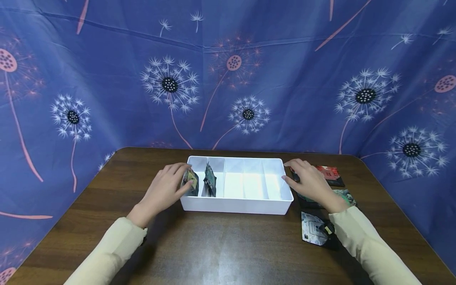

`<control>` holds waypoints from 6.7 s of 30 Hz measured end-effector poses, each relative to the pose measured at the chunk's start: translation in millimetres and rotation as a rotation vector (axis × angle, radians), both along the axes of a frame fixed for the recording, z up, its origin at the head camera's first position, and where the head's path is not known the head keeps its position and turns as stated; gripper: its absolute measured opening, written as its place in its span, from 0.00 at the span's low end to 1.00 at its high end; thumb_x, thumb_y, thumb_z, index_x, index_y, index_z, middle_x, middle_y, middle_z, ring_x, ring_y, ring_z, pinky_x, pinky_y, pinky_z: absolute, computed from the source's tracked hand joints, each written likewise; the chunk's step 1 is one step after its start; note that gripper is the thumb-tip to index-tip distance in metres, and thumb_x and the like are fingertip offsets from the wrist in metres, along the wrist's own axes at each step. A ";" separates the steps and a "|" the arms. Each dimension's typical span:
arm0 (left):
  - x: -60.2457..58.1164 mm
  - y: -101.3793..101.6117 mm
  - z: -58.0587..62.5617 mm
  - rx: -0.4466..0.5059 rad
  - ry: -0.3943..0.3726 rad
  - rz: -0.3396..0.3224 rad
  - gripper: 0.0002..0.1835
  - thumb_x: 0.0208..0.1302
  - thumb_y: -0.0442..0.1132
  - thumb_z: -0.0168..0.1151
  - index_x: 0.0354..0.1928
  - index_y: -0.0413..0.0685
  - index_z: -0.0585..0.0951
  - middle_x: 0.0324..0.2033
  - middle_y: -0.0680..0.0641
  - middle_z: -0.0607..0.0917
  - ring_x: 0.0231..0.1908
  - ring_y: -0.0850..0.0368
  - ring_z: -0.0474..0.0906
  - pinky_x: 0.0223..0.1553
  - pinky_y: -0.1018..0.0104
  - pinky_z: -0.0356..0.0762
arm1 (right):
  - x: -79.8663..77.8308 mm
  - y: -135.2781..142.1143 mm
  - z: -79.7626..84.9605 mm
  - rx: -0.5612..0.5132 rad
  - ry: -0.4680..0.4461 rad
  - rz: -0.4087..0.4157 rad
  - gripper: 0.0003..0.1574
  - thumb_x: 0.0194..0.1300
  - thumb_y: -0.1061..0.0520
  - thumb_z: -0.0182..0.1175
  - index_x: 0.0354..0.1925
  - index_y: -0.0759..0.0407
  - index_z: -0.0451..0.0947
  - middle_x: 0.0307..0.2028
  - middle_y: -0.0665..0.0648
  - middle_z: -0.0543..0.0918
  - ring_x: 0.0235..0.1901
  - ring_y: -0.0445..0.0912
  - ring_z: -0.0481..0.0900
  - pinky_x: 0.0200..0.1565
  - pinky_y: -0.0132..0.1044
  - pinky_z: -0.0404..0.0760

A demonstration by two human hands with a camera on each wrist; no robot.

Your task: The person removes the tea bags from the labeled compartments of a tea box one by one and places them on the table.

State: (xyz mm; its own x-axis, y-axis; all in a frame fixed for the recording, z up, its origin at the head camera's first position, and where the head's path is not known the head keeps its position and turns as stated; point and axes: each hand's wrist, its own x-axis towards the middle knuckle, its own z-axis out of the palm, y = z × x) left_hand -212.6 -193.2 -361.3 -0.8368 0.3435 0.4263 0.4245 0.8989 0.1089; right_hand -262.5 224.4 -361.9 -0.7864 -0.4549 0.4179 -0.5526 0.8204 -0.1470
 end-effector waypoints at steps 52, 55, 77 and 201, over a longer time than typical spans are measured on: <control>-20.1 56.0 8.4 -0.128 0.100 -0.106 0.17 0.56 0.45 0.63 0.48 0.52 0.79 0.41 0.47 0.80 0.46 0.49 0.74 0.47 0.54 0.74 | -1.8 -26.5 -13.6 -0.001 -0.180 -0.138 0.33 0.58 0.48 0.60 0.56 0.66 0.68 0.60 0.66 0.65 0.60 0.60 0.63 0.56 0.59 0.66; -21.0 57.1 8.1 -0.130 0.103 -0.109 0.16 0.56 0.45 0.63 0.48 0.52 0.79 0.40 0.47 0.80 0.46 0.49 0.75 0.47 0.55 0.74 | -1.0 -26.3 -13.6 -0.007 -0.187 -0.142 0.33 0.58 0.48 0.60 0.57 0.66 0.68 0.60 0.66 0.65 0.60 0.60 0.62 0.56 0.59 0.66; -26.4 59.3 7.3 -0.008 0.008 -0.139 0.15 0.55 0.43 0.65 0.45 0.50 0.81 0.38 0.48 0.80 0.42 0.51 0.75 0.38 0.55 0.73 | -0.6 -23.7 -15.4 -0.039 -0.196 -0.138 0.32 0.59 0.48 0.59 0.57 0.66 0.68 0.60 0.66 0.65 0.60 0.61 0.61 0.55 0.60 0.67; -50.8 -88.3 14.2 0.141 -0.302 -0.218 0.15 0.49 0.21 0.60 0.41 0.37 0.80 0.40 0.40 0.83 0.45 0.42 0.78 0.47 0.48 0.74 | 8.0 -17.6 -21.2 -0.116 -0.286 -0.107 0.35 0.59 0.47 0.58 0.61 0.62 0.65 0.61 0.65 0.64 0.61 0.62 0.60 0.54 0.63 0.65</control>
